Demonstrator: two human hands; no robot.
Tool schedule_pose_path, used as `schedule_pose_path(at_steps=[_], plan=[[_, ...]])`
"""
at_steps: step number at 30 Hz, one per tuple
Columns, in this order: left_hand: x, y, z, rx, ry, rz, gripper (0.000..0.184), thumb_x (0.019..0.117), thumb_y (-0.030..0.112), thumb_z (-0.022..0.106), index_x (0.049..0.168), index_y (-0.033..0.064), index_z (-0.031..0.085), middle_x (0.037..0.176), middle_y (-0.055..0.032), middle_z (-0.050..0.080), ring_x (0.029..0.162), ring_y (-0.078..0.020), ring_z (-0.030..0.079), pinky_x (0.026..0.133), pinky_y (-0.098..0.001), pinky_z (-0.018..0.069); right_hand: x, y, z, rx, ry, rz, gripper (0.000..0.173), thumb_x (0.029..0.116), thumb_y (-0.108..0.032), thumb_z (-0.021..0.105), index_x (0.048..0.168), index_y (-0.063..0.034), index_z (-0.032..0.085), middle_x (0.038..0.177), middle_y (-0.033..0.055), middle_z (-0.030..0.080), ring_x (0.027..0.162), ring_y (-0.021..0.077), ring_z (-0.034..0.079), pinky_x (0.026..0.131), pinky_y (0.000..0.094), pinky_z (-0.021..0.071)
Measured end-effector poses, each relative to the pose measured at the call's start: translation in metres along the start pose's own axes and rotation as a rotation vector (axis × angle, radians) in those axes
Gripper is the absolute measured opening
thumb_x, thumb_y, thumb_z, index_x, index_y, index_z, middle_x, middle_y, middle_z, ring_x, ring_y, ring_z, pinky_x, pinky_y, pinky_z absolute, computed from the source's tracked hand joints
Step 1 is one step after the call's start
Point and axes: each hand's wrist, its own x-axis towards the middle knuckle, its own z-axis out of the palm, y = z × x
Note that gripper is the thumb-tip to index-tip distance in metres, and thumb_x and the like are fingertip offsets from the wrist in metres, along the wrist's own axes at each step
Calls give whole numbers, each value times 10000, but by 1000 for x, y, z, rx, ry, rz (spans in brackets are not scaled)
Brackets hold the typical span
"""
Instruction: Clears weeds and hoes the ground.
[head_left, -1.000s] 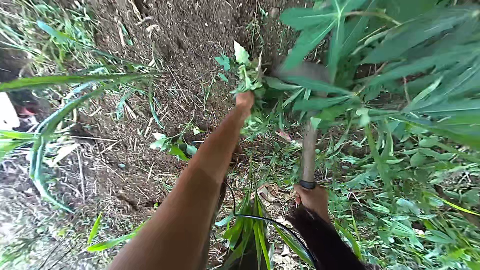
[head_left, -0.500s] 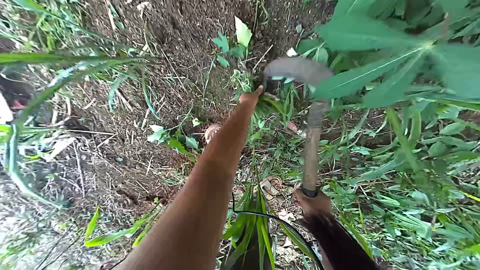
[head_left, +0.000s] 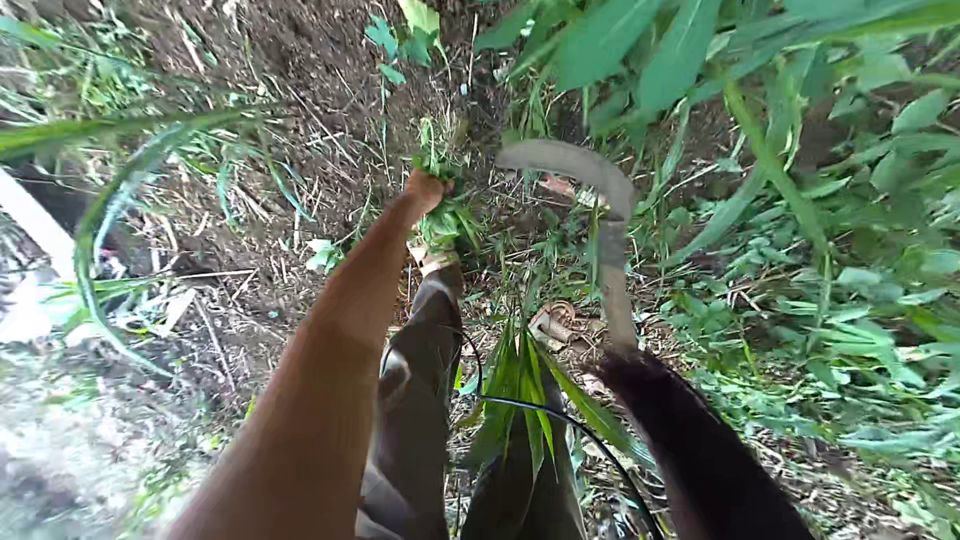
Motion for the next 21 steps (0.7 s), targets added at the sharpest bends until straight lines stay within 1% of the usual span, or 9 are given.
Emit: schedule_pose_path(at_steps=[3,4,6,9,12,15,17,19,21], plan=[[-41,-9,-27,-63,58,38,508,961,116,685,1411,-17,490,1382,-201,572,1281,-272,562,1098,-471,451,6,108,21,128,202,-158,401,901,-261,786,1149,40,695,932,265,706,861,438,690,781,654,529],[-55,-18,-45,-66,101,-9,525,962,168,696,1414,-6,495,1372,-199,583,1264,-276,578,1082,-483,468,7,136,22,145,220,-155,399,874,-249,815,1132,33,701,915,267,706,853,450,689,771,679,524],[-91,-38,-94,-29,244,-167,601,966,315,695,1440,11,484,1389,-215,571,1274,-321,569,1072,-535,459,-1,164,5,148,170,-40,418,876,-220,824,1179,36,695,1018,303,699,982,491,668,881,711,481],[-163,-63,-175,100,486,-408,904,925,510,695,1523,-53,317,1503,-323,411,1387,-471,416,1107,-657,358,-1,202,-7,136,188,9,430,905,-271,794,1188,33,683,1063,334,684,1038,525,651,899,722,468],[-210,-56,-208,409,556,-480,763,946,349,724,1423,-156,408,1430,-406,442,1331,-548,450,1074,-686,373,5,210,-7,289,203,-7,467,910,-274,805,1206,61,667,1071,350,676,1049,543,637,907,732,454],[-236,8,-166,628,590,-379,433,981,241,656,1258,-90,611,1298,-377,573,1231,-527,551,1022,-690,405,5,173,-16,562,166,-24,418,924,-230,778,1182,74,654,1010,305,678,946,462,658,852,673,488],[-234,52,-117,751,522,-221,399,1005,306,609,1233,-18,664,1248,-341,624,1200,-524,577,1003,-720,406,7,136,-24,829,175,-86,332,954,-223,730,1116,57,653,836,184,666,703,297,649,692,527,548],[-220,87,-53,856,377,-20,424,999,339,626,1302,42,645,1272,-282,639,1194,-493,598,996,-700,441,16,94,-32,1148,165,-161,288,999,-264,666,1047,19,645,698,51,607,547,143,589,565,362,555],[-201,118,26,1026,165,207,514,977,365,664,1425,127,585,1393,-218,589,1290,-437,551,1066,-645,420,35,55,-38,1360,149,-177,262,1024,-254,637,1034,9,636,660,8,596,516,95,576,539,304,549]])
